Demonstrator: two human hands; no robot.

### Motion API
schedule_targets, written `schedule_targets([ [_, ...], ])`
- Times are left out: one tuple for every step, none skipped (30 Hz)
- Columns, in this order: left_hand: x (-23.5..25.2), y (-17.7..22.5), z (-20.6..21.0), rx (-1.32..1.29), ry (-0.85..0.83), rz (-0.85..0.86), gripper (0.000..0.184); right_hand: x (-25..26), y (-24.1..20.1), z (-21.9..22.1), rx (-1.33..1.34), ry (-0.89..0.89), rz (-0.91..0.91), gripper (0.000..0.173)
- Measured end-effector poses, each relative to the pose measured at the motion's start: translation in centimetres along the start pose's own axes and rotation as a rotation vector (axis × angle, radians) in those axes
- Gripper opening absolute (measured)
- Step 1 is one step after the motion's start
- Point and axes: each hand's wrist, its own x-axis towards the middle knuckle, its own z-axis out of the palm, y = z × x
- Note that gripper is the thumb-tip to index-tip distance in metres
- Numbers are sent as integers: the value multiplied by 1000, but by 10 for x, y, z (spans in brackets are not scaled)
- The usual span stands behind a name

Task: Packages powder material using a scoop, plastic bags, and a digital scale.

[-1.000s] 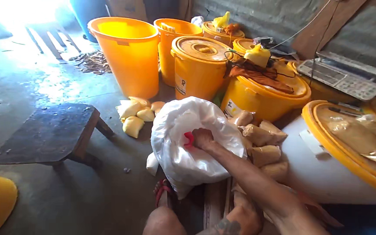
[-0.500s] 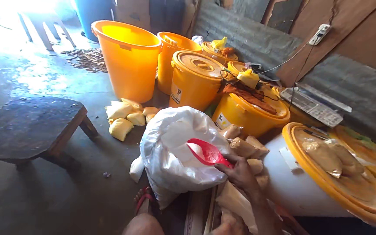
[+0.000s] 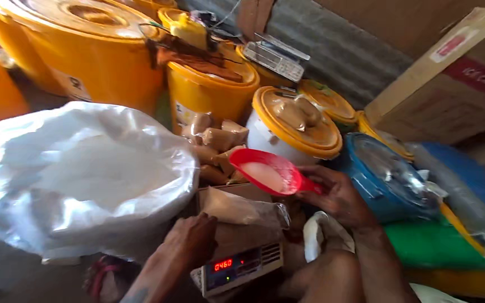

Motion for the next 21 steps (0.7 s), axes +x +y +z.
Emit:
schedule_targets([
  [-1,-2,-2,9,-21,2,43,-20,6,-20,-57,30,25,48],
  [-2,-4,-4,18,-46,3,44,-40,12,-38,-115,58,65,48],
  [-2,-5,-4,25,-57,6,45,-61,18,-55,-169,79,116,49],
  [-1,-7,-4,30,-61,4,45,-80,26,-69,-219,97,174,50],
  [-1,-8,-5,34,-60,1,44,-98,34,-80,-259,110,231,51],
  [0,-10,-5,35,-52,0,44,-114,43,-89,-287,117,282,52],
  [0,-12,-6,28,-42,-1,44,-127,52,-95,-304,114,330,52],
  [0,-13,-7,24,-32,-1,43,-138,61,-98,-321,108,372,53],
  [0,-14,-8,19,-23,-6,42,-146,70,-98,-320,95,406,53],
  [0,-15,-9,16,-19,-8,41,-151,77,-96,-302,78,434,52],
  [2,-16,-8,22,-14,-8,40,-154,83,-92,-278,62,457,51],
  [4,-17,-8,28,-11,-4,40,-154,88,-87,-253,51,474,51],
  [6,-19,-7,31,-8,0,41,-152,92,-82,-227,35,488,51],
  [8,-19,-6,33,-11,2,41,-148,94,-76,-209,12,498,51],
  [10,-20,-6,35,-21,0,42,-143,98,-70,-201,-13,509,51],
  [11,-19,-7,37,-40,-9,43,-138,102,-64,-194,-36,521,51],
  [13,-18,-8,39,-50,-18,42,-133,106,-60,-189,-58,529,51],
  [14,-18,-8,43,-54,-21,42,-127,108,-56,-190,-75,533,52],
  [15,-17,-8,47,-59,-24,42,-122,109,-52,-194,-89,529,52],
  [15,-17,-8,47,-62,-27,42,-117,110,-48,-210,-103,529,53],
  [15,-17,-8,42,-63,-28,43,-112,111,-45,-249,-120,535,53],
])
